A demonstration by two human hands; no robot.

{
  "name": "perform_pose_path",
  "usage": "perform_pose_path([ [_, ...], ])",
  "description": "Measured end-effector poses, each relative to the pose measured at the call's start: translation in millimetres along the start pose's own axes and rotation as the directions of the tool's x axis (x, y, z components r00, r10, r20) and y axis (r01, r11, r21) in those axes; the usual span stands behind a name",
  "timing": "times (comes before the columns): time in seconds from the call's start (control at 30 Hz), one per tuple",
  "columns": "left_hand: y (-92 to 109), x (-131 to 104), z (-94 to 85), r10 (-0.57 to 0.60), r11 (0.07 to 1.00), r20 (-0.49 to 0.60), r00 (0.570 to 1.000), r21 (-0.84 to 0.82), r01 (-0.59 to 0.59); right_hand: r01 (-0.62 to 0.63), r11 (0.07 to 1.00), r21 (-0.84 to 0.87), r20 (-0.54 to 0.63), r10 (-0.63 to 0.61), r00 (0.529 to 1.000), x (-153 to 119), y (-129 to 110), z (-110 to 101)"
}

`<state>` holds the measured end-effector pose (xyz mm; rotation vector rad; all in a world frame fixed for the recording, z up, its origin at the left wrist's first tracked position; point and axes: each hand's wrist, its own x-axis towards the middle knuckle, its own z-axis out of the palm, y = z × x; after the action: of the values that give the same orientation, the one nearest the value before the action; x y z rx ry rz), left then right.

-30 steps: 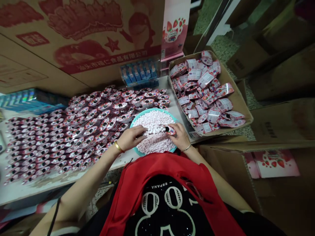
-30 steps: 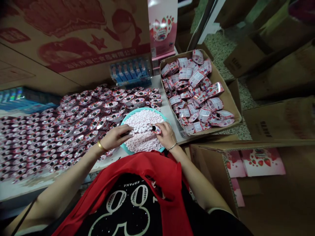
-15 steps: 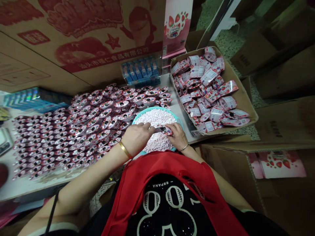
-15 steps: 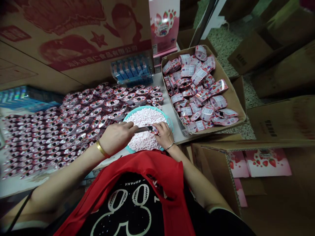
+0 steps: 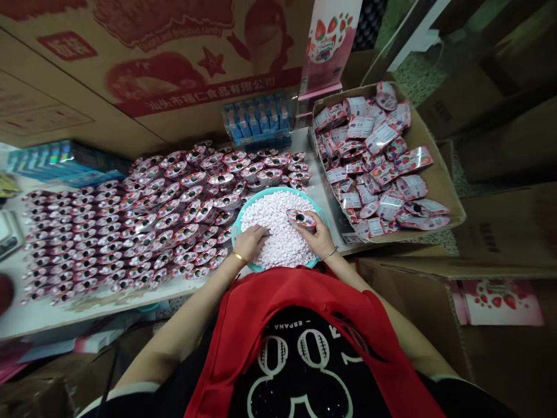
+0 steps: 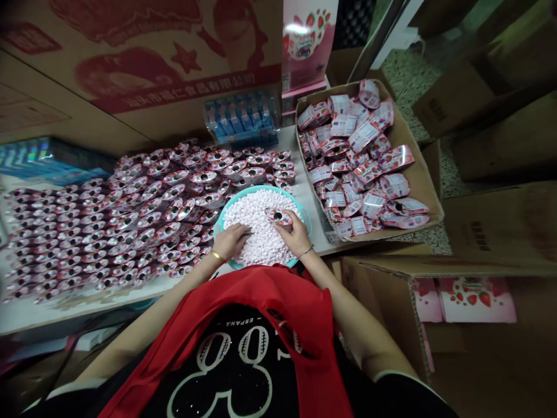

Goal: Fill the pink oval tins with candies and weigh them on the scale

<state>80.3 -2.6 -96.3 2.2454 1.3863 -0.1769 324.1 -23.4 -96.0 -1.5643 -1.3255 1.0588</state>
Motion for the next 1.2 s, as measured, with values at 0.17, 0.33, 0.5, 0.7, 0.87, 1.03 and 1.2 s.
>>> perform_pose_path([
  [0.17,1,8,14.4,0.031,0.981,-0.051,0.998,-0.190,-0.040,-0.005,0.997,0.073,0.038,0.002,0.999,-1,-7,5],
  [0.33,-14,-7,-1.3,0.102,0.936,-0.107,0.989,-0.326,-0.132,0.008,0.996,0.088,-0.078,-0.001,0.997,-9,-13,-8],
  [0.5,-9,-17,-46.8,0.203,0.913,-0.174,0.964,-0.322,-0.250,0.158,0.973,-0.168,-0.059,-0.170,0.984,-12,-12,-27],
  [0.7,18,-17,-102.5,0.273,0.951,-0.128,0.953,-0.114,-0.288,0.308,0.914,-0.265,0.093,-0.294,0.951,-12,-20,-19],
  [0.87,55,-16,-132.2,0.197,0.969,-0.001,0.980,0.153,-0.195,0.337,0.905,-0.261,0.125,-0.314,0.941,-12,-23,-4],
  [1.03,83,-21,-149.8,0.165,0.950,-0.005,0.986,0.271,-0.158,0.330,0.922,-0.202,0.107,-0.314,0.943,-12,-20,0],
  [1.2,73,-28,-162.5,0.182,0.949,-0.040,0.982,0.267,-0.165,0.284,0.956,-0.074,0.082,-0.278,0.957,-12,-17,1],
])
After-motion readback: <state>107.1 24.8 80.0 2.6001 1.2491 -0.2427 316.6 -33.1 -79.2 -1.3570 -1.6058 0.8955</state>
